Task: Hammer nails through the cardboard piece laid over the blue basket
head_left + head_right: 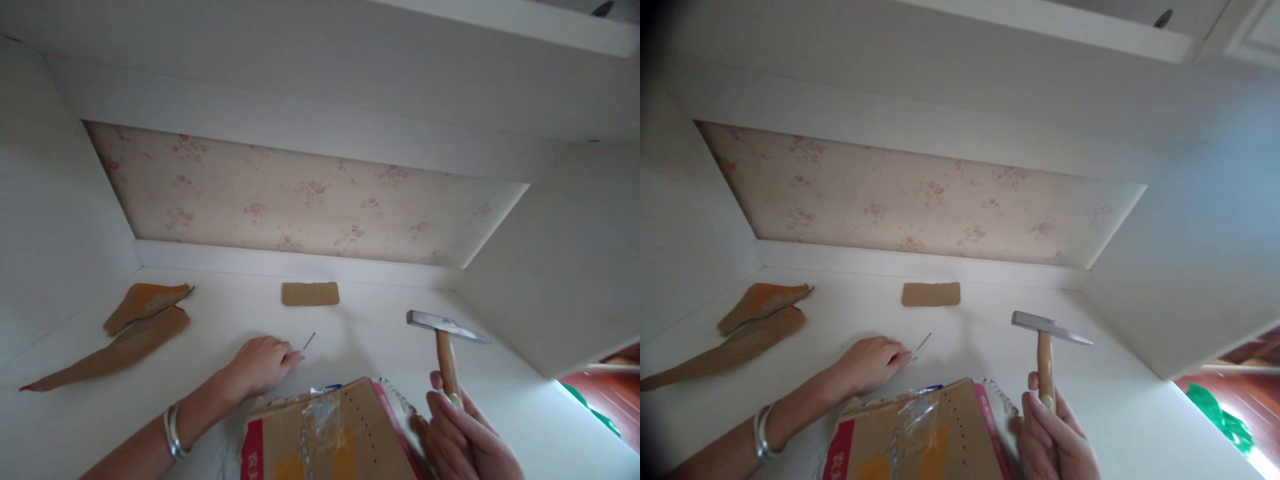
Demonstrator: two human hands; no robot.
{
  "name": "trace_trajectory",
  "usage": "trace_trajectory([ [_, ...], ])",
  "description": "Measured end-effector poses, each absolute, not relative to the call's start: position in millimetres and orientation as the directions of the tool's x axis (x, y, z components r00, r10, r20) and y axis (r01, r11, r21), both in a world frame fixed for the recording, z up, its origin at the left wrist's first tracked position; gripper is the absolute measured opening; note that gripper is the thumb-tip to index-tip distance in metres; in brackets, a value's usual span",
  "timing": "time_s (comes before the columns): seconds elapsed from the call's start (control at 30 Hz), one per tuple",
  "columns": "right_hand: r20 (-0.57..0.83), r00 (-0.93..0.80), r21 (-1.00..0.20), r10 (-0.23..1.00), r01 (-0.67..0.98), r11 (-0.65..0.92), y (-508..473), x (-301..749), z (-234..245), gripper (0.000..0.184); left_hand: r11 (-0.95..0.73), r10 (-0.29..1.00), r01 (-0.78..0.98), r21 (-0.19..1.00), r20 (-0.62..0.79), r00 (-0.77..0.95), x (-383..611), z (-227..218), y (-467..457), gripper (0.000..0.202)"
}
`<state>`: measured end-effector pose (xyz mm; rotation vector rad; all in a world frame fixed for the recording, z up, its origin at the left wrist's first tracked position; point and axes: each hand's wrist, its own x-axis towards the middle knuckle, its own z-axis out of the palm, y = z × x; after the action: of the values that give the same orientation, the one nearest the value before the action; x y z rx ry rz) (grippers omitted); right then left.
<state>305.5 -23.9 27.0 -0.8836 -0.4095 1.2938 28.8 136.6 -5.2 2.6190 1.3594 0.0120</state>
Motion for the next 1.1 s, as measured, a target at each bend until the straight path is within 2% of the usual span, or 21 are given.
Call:
trace_trajectory([
  [0.3, -0.175, 0.201, -0.77, 0.964, -0.638, -0.006, -23.7, 303.1, 28.3, 0.011, -0.697, 0.695, 0.695, 0.177, -0.071, 0.715, 59.6, -9.1, 149.2, 0.033],
  [0.4, -0.187, 0.17, -0.785, 0.968, -0.618, -0.043, -26.3, 300.5, 33.0, 0.01, -0.682, 0.714, 0.702, 0.205, -0.022, 0.7, 53.9, -2.6, 148.6, 0.029],
  [0.5, -0.201, 0.18, -0.785, 0.963, -0.618, -0.049, -29.3, 295.8, 36.6, 0.01, -0.633, 0.768, 0.733, 0.25, 0.079, 0.636, 41.3, 14.5, 141.8, 0.035],
  [0.63, -0.238, 0.175, -0.773, 0.955, -0.629, -0.078, -34.8, 285.7, 40.1, 0.013, -0.549, 0.833, 0.747, 0.375, 0.179, 0.523, 21.7, 46.2, 110.1, 0.047],
  [0.7, -0.249, 0.154, -0.771, 0.956, -0.629, -0.099, -37.7, 279.9, 40.6, 0.016, -0.504, 0.856, 0.653, 0.565, 0.23, 0.462, 15.8, 59.3, 87.3, 0.043],
  [0.77, -0.241, 0.13, -0.784, 0.962, -0.61, -0.115, -40.3, 274.6, 39.8, 0.018, -0.538, 0.835, 0.577, 0.615, 0.296, 0.463, 14.9, 65.7, 66.1, 0.037],
  [0.93, -0.254, 0.114, -0.835, 0.96, -0.527, -0.158, -46.0, 267.2, 35.6, 0.024, -0.708, 0.705, 0.5, 0.498, 0.456, 0.544, 26.1, 52.5, 39.0, 0.033],
  [1.1, -0.279, 0.097, -0.852, 0.955, -0.485, -0.2, -48.2, 268.1, 36.6, 0.029, -0.78, 0.625, 0.488, 0.392, 0.531, 0.573, 32.5, 43.8, 37.0, 0.028],
])
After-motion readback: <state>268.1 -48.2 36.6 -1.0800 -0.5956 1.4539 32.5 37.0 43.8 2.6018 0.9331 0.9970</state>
